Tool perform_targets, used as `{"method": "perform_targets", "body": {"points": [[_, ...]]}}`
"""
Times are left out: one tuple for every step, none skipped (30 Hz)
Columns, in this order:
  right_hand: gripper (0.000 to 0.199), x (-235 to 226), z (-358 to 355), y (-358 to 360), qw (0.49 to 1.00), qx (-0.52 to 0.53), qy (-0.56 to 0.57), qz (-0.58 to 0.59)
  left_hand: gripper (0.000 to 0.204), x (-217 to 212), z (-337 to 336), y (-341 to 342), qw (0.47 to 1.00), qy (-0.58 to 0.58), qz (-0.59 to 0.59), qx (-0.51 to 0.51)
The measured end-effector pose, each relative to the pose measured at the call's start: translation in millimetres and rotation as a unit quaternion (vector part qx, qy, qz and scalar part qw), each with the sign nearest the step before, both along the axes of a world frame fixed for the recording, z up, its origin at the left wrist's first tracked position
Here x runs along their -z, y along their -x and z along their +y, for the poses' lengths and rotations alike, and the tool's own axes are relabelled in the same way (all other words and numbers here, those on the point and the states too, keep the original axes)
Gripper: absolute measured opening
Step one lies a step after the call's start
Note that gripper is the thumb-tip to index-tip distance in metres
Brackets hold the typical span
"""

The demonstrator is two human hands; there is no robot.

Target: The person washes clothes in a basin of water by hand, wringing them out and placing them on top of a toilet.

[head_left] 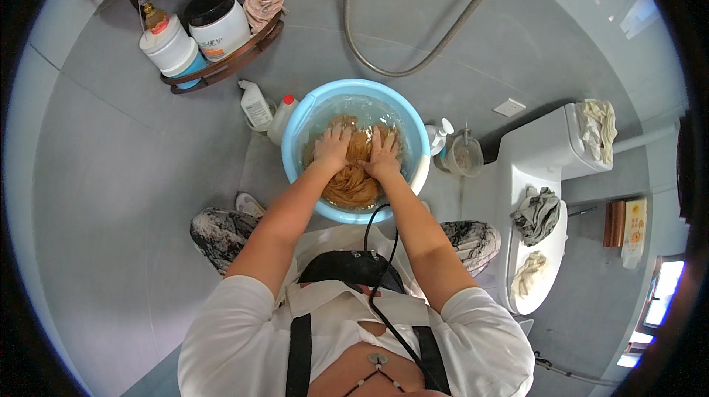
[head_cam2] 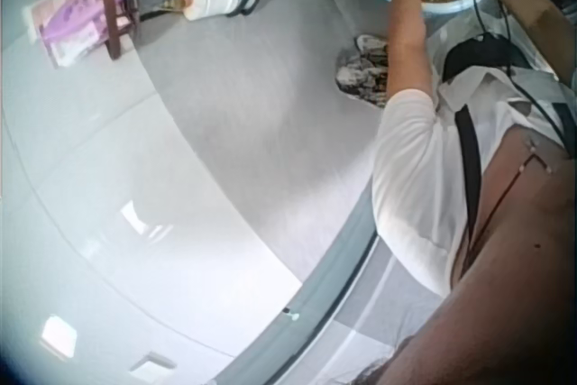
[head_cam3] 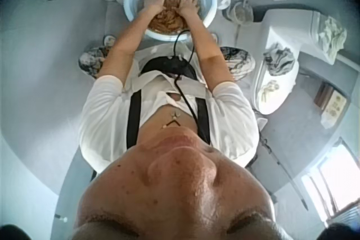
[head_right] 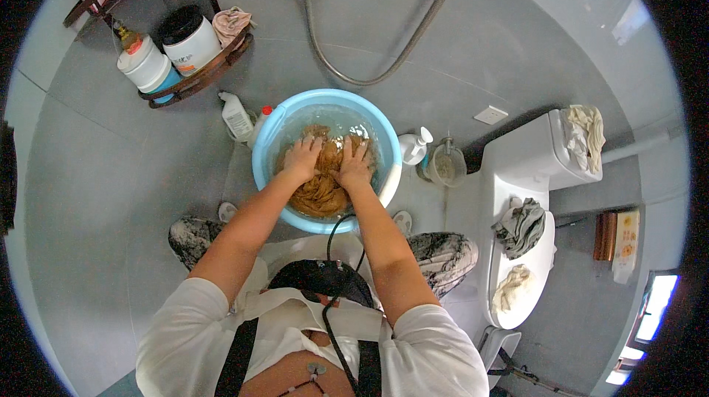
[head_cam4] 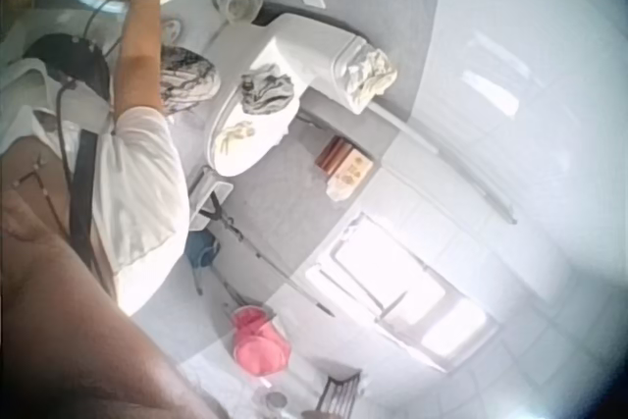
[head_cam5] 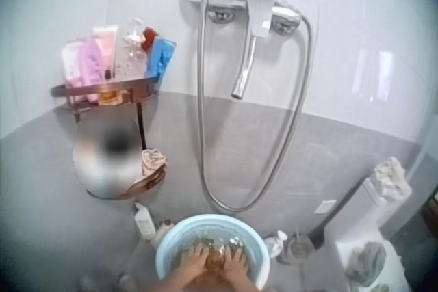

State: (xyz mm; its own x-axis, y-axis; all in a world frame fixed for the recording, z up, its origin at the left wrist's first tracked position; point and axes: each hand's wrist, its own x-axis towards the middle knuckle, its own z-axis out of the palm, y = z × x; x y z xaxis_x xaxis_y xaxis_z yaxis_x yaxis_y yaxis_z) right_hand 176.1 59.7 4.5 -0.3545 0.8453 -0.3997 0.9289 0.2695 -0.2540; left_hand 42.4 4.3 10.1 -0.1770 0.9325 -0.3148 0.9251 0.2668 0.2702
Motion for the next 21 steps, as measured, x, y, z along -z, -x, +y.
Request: {"method": "perform_targets", "body": {"points": [[0.102,7,4,-2,1.000,-0.013,-0.013,0.017,0.083,8,3,-2,1.000,0.009,0.017,-0.010],[0.103,15,7,-3,0.999,-0.027,-0.025,0.034,0.081,15,5,-3,0.999,0.019,0.034,-0.021],[0.101,22,11,-3,0.999,-0.035,-0.029,0.007,0.079,22,6,-3,0.998,0.013,0.051,-0.022],[0.100,23,13,-1,0.998,-0.042,-0.033,-0.020,0.077,25,6,-3,0.997,0.008,0.068,-0.023],[0.098,24,15,0,0.997,-0.050,-0.038,-0.046,0.075,27,6,-3,0.996,0.003,0.084,-0.023],[0.095,25,17,0,0.998,-0.048,-0.047,-0.004,0.068,29,5,-2,0.996,-0.003,0.081,-0.030],[0.091,26,19,0,0.997,-0.045,-0.057,0.040,0.062,29,5,-2,0.996,-0.010,0.078,-0.036],[0.088,27,23,-1,0.993,-0.042,-0.067,0.083,0.056,28,5,0,0.996,-0.017,0.075,-0.042],[0.085,36,28,-2,0.997,0.001,-0.036,0.075,0.053,27,7,2,0.996,-0.009,0.081,-0.030],[0.083,41,32,-3,0.997,0.046,-0.004,0.066,0.050,24,9,5,0.996,-0.001,0.087,-0.018],[0.079,43,39,-7,0.996,0.062,0.031,0.048,0.047,20,11,8,0.996,0.007,0.092,-0.005],[0.076,46,45,-12,0.994,0.079,0.065,0.028,0.046,15,11,12,0.997,0.007,0.072,0.018],[0.072,25,51,-12,0.993,0.064,0.104,-0.002,0.045,-1,7,19,0.998,0.009,0.053,0.037],[0.069,12,53,-14,0.988,0.050,0.142,-0.030,0.043,-11,5,26,0.998,0.009,0.034,0.058],[0.060,13,51,-16,0.989,0.075,0.113,0.061,0.044,-3,4,36,0.998,-0.035,-0.052,0.024],[0.051,15,48,-19,0.980,0.101,0.082,0.152,0.044,-2,5,46,0.987,-0.080,-0.137,-0.008],[0.043,17,48,-21,0.961,0.125,0.050,0.242,0.045,0,5,52,0.966,-0.125,-0.221,-0.039],[0.046,24,55,-22,0.913,0.178,0.120,0.347,0.049,1,4,51,0.899,-0.115,-0.402,-0.130],[0.050,36,63,-29,0.846,0.232,0.187,0.442,0.053,-27,-1,40,0.791,-0.093,-0.567,-0.212],[0.053,13,56,-16,0.762,0.272,0.256,0.529,0.057,-43,-9,39,0.645,-0.075,-0.702,-0.294],[0.049,-12,45,-14,0.667,0.276,0.326,0.611,0.063,-23,-9,44,0.601,-0.082,-0.738,-0.296]]}}
